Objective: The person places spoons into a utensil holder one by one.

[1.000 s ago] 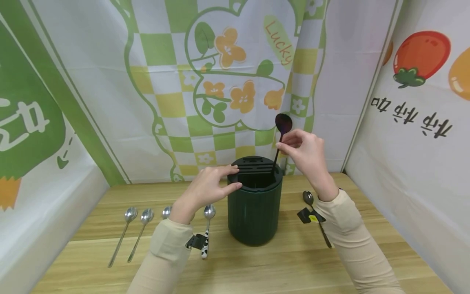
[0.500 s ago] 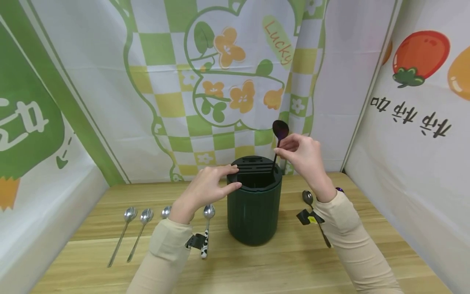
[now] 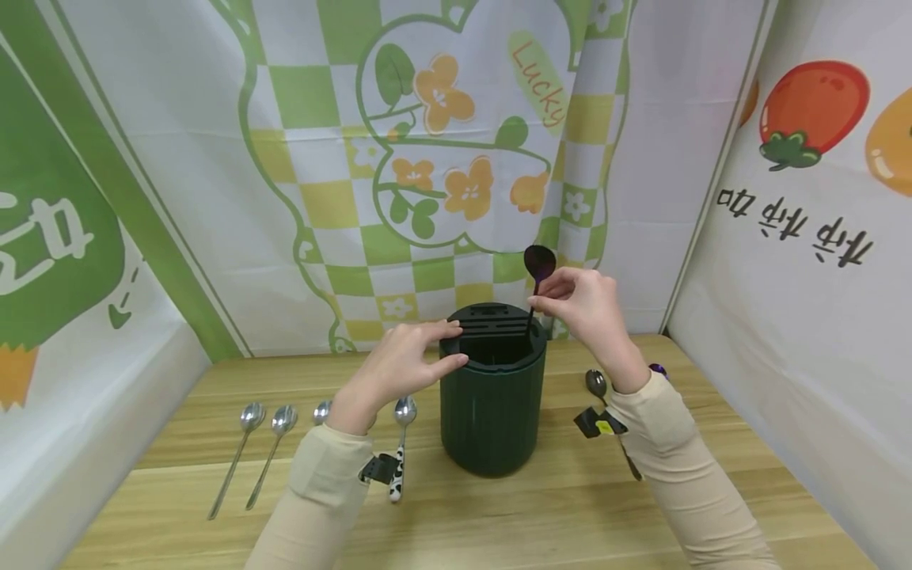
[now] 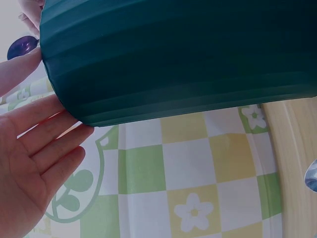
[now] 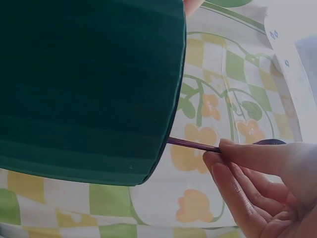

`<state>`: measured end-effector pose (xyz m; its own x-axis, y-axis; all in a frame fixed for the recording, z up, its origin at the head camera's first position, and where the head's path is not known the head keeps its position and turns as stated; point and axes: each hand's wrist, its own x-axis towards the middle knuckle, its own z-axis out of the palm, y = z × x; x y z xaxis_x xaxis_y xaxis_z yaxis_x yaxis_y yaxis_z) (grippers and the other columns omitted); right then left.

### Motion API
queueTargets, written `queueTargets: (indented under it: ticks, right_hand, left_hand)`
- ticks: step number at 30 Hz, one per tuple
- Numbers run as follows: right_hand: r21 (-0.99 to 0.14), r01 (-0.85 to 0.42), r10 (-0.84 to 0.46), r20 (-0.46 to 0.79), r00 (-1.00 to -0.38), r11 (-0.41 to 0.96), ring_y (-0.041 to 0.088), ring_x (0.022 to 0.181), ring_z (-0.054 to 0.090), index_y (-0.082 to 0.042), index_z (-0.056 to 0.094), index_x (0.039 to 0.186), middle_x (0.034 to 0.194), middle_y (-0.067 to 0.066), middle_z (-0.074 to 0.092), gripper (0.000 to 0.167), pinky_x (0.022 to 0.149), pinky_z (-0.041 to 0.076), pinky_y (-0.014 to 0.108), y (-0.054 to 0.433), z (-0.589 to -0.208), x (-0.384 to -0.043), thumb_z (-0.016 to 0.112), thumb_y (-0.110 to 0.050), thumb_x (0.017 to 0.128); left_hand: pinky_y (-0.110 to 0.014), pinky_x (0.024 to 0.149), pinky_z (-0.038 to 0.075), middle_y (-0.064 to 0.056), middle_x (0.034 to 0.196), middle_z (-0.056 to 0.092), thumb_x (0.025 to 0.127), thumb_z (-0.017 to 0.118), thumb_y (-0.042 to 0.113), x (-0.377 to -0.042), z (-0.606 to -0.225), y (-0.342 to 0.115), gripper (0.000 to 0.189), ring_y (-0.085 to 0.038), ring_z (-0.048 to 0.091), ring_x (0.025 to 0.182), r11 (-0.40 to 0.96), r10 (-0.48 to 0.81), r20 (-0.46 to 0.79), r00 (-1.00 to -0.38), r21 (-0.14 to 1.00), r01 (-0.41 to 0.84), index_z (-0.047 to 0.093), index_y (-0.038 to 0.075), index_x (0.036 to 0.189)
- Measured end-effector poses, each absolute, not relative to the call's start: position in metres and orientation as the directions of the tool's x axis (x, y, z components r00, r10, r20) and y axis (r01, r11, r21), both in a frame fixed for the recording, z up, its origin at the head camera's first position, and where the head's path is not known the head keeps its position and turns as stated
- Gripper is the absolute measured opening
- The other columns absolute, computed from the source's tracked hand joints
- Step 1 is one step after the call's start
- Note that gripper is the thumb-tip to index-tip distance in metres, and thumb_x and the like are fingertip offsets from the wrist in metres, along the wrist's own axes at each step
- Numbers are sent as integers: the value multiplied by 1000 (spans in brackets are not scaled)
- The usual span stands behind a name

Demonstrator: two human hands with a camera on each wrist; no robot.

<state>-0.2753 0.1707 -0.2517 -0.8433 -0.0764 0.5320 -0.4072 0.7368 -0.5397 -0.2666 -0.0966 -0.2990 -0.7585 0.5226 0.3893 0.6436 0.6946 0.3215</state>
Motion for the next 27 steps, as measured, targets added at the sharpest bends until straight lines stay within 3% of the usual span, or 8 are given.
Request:
queueTargets:
  ticks: [27]
  right_hand:
    - [-526, -404, -139, 471, -871, 748, 18, 75, 70, -8, 71, 87, 85, 7, 74, 16, 65, 55, 34, 168, -264, -276, 76, -22, 81]
  left_hand:
    - [-43, 95, 49, -5, 134, 57, 90, 59, 48, -268, -299, -97, 52, -21, 60, 115, 701, 524, 392, -756, 306, 644, 59, 16, 131]
